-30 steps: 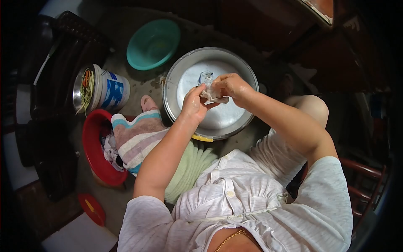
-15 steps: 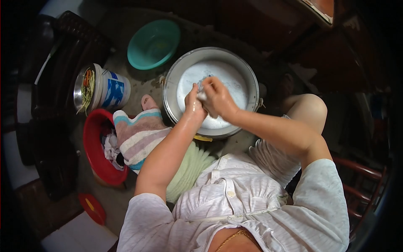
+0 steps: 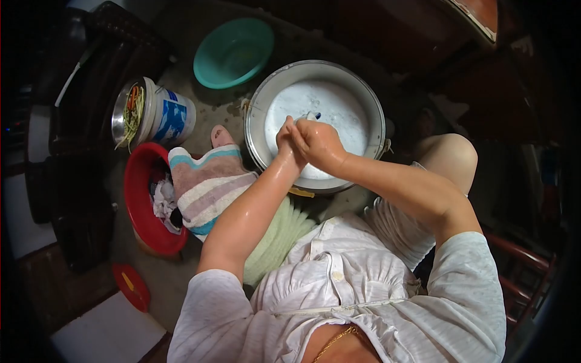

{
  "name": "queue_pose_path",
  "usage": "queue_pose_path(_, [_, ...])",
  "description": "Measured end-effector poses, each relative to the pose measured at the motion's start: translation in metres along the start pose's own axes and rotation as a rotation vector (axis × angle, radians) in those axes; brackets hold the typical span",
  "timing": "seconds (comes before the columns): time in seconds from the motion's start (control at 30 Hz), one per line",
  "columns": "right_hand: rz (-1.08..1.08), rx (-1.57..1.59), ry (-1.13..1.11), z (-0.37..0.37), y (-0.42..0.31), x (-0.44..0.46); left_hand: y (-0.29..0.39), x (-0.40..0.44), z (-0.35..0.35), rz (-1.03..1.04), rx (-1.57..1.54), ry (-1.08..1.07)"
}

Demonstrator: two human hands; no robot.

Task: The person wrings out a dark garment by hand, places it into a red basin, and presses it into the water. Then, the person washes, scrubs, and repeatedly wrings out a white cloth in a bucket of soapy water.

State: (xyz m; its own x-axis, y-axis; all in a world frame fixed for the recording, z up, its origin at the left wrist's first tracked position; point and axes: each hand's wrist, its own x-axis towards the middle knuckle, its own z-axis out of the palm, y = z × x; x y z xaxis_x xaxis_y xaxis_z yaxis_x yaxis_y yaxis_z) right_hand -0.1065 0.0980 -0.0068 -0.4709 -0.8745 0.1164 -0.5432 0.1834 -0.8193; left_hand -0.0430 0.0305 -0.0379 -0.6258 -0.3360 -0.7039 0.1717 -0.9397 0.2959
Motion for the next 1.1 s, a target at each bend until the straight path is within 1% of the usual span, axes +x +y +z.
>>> queue_pose_path(0.03, [-0.026,0.005,-0.015,-0.004,-0.008,-0.003,0.002,-0.004,0.002,-0.055,-0.013,-0.023])
queue_pose_path(0.07, [-0.023,0.005,-0.01,-0.003,-0.004,-0.001,0.0,-0.001,0.004,-0.059,-0.009,-0.024])
queue_pose_path(0.13, [0.095,-0.044,0.062,0.001,0.026,0.011,-0.012,0.008,0.011,0.078,0.116,0.06])
queue_pose_path(0.17, [0.31,0.065,0.04,-0.003,0.048,0.024,-0.01,-0.016,0.033,-0.021,0.181,0.099])
queue_pose_path(0.23, [0.484,0.225,-0.001,-0.008,0.069,0.03,-0.011,-0.005,0.027,0.006,0.197,-0.065])
queue_pose_path(0.27, [0.481,0.227,0.007,-0.006,0.076,0.032,-0.009,-0.001,0.025,0.007,0.204,-0.07])
queue_pose_path(0.33, [0.638,0.545,0.078,-0.004,0.082,0.03,0.0,-0.003,0.024,0.068,0.147,-0.033])
queue_pose_path(0.37, [0.64,0.546,0.08,-0.005,0.087,0.03,0.004,0.001,0.02,0.065,0.149,-0.033])
queue_pose_path(0.43, [0.801,0.925,0.024,-0.021,0.078,0.035,0.012,0.014,0.007,0.126,0.197,-0.039])
queue_pose_path(0.47, [0.79,1.006,-0.044,-0.038,0.054,0.032,0.014,0.018,0.003,0.176,0.224,-0.026])
queue_pose_path(0.5, [0.791,1.007,-0.044,-0.04,0.054,0.032,0.015,0.017,0.004,0.176,0.224,-0.024])
queue_pose_path(0.57, [0.506,0.56,-0.394,-0.045,0.055,0.029,0.018,0.014,0.004,0.237,0.222,0.013])
queue_pose_path(0.6, [0.461,0.553,-0.489,-0.054,0.045,0.025,0.022,0.013,0.006,0.174,0.206,0.054])
queue_pose_path(0.63, [0.462,0.553,-0.489,-0.052,0.05,0.024,0.022,0.01,0.008,0.173,0.206,0.054])
queue_pose_path(0.7, [0.533,0.714,-0.506,-0.048,0.062,0.025,0.023,0.007,0.014,0.208,0.196,0.066])
queue_pose_path(0.73, [0.532,0.71,-0.502,-0.048,0.064,0.024,0.022,0.011,0.011,0.206,0.195,0.061])
queue_pose_path(0.8, [0.62,0.942,-0.341,-0.044,0.065,0.022,0.019,0.019,0.002,0.224,0.31,0.052])
queue_pose_path(0.83, [0.622,0.943,-0.341,-0.038,0.067,0.02,0.018,0.02,-0.001,0.222,0.31,0.053])
queue_pose_path(0.9, [0.634,0.887,-0.121,-0.021,0.069,0.018,0.016,0.022,-0.007,0.194,0.309,0.143])
queue_pose_path(0.93, [0.607,0.955,-0.005,-0.02,0.049,0.014,0.015,0.024,-0.008,0.193,0.307,0.149])
queue_pose_path(0.97, [0.563,0.88,-0.052,-0.017,0.04,0.011,0.014,0.027,-0.009,0.19,0.34,0.175])
queue_pose_path(1.03, [0.289,0.48,-0.158,-0.021,0.013,0.004,0.012,0.024,-0.011,0.183,0.367,0.206])
queue_pose_path(1.1, [-0.164,0.279,-0.124,-0.012,0.003,-0.006,0.016,0.011,-0.01,0.071,0.256,-0.007])
